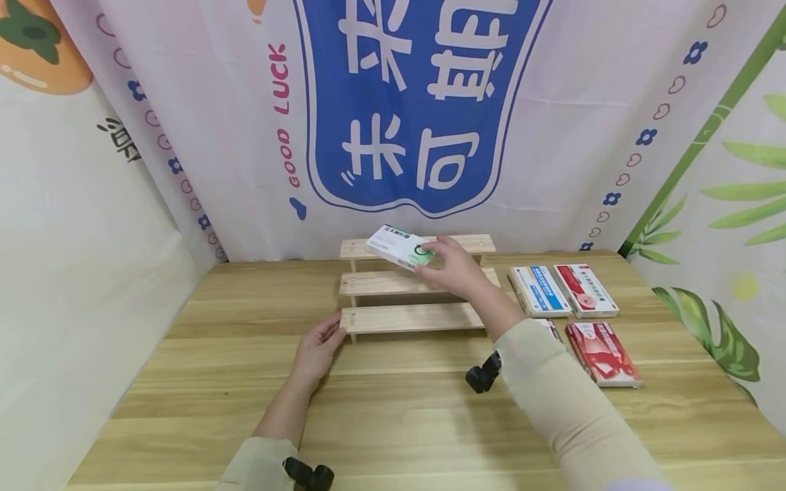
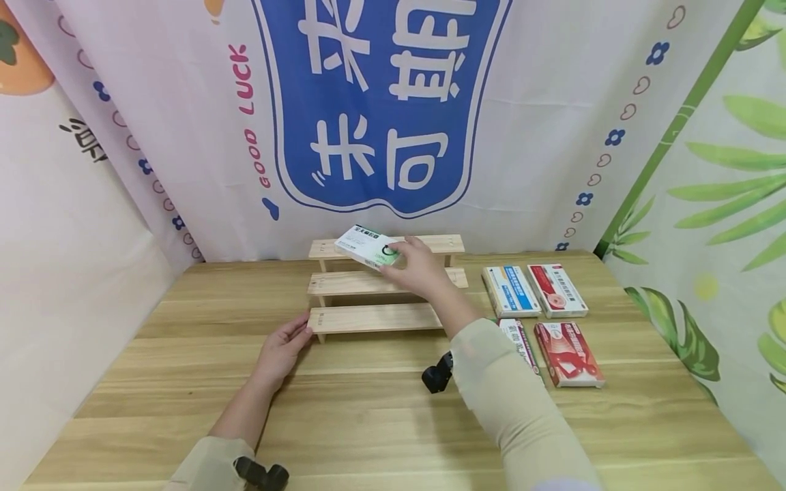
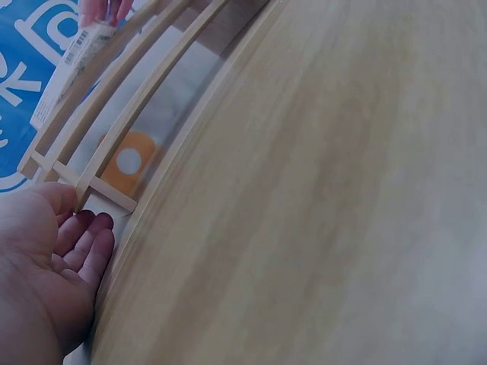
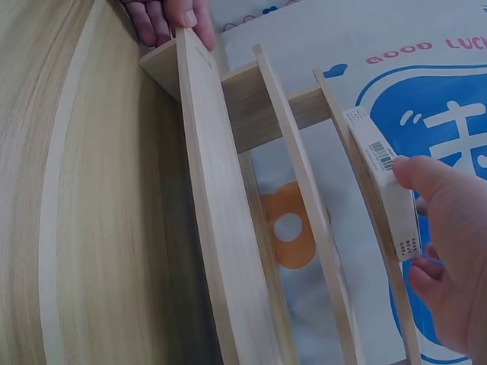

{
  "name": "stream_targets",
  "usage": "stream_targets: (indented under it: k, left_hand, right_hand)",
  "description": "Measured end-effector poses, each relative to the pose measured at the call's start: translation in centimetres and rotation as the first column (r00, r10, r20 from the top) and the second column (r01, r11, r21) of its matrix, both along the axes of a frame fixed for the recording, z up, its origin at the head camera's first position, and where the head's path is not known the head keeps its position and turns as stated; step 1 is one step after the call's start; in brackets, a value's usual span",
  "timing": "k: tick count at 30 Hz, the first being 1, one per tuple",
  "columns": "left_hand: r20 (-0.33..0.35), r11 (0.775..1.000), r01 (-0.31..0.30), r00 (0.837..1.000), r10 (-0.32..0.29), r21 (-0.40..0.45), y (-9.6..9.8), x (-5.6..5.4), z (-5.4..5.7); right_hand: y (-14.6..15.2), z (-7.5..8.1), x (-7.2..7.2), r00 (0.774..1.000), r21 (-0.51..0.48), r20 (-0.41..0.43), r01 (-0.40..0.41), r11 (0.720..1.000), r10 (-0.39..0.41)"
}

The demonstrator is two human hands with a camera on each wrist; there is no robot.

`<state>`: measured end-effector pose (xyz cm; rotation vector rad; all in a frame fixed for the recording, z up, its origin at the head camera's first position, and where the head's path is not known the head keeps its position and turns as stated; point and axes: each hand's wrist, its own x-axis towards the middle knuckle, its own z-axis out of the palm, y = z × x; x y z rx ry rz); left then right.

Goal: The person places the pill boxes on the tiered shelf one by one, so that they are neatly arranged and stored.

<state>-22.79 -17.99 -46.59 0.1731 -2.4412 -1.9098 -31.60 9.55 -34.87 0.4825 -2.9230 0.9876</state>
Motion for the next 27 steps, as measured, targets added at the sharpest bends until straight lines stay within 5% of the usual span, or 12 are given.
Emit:
stream_targets:
  k: [8,27]
  left_hand:
    - [-0.005,1.000,0.000,1.000,0.000,0.001,0.0,-0.1,0.0]
    - [-0.015,1.000,0.014,1.000,-0.014,-0.008,-0.1,-0.1,-0.3]
  right_hand:
    - [-0.1,-0.4,-0.1,0.994,-0.014,-0.052,0.092,0.996,-0.092]
    - [-2.4,-1.1,-1.7,0.988,-0.002,-0.104,0.117,0.993,-0.117]
